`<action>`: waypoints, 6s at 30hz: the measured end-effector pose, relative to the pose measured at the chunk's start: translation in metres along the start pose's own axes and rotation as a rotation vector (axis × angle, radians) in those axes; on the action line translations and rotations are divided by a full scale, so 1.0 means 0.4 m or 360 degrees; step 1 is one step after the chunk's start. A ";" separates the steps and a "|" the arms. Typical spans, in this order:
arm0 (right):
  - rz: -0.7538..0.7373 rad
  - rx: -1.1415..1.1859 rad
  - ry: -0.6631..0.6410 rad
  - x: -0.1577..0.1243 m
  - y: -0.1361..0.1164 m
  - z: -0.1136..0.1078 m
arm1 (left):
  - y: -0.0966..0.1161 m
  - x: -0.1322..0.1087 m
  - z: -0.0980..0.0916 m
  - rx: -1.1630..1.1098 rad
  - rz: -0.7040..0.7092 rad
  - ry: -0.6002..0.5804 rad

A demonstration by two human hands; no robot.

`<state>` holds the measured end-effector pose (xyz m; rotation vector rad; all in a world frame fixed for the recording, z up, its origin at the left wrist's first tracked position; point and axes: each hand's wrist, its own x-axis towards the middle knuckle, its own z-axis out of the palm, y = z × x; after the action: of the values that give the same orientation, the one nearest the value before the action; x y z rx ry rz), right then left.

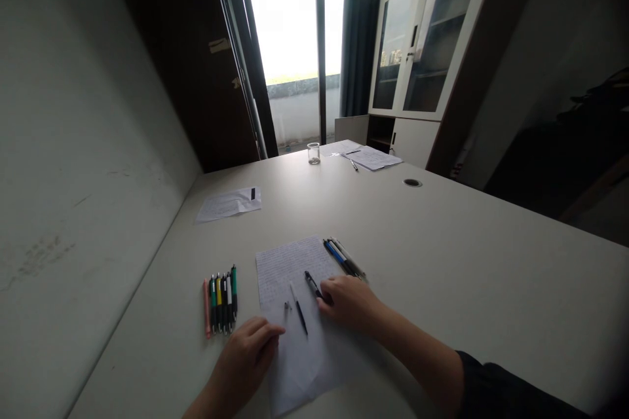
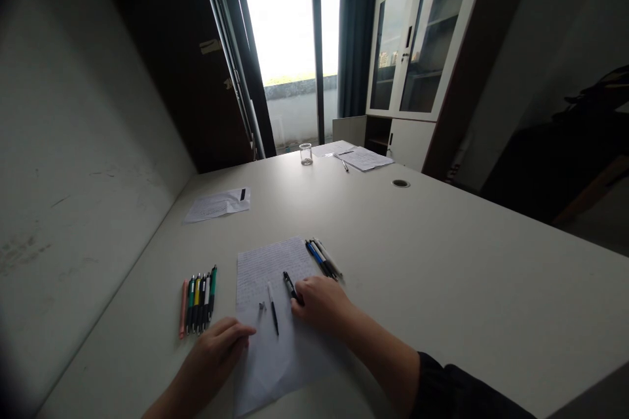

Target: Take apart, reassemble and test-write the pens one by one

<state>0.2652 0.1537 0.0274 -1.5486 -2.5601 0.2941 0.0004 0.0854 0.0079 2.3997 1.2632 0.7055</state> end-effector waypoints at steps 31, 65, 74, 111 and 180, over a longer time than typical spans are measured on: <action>-0.0730 0.0606 0.0312 -0.013 -0.005 -0.017 | 0.000 -0.007 0.002 -0.0136 -0.0123 0.0293; -0.0749 0.0340 0.0079 0.001 -0.007 0.039 | 0.026 -0.002 -0.009 -0.0029 0.0043 -0.0071; -0.0805 0.0126 0.0092 0.003 -0.001 0.036 | 0.026 -0.001 -0.009 -0.0117 0.0015 -0.0103; -0.0119 0.2464 0.0695 0.003 -0.001 -0.010 | 0.017 -0.019 -0.025 -0.0152 0.0033 0.0207; -0.0610 0.1405 0.0213 -0.002 -0.018 0.018 | 0.024 -0.018 -0.026 -0.0154 0.0108 0.0119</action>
<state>0.2580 0.1491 0.0221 -0.7138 -2.0725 1.0389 -0.0025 0.0750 0.0195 2.3672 1.1525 0.8634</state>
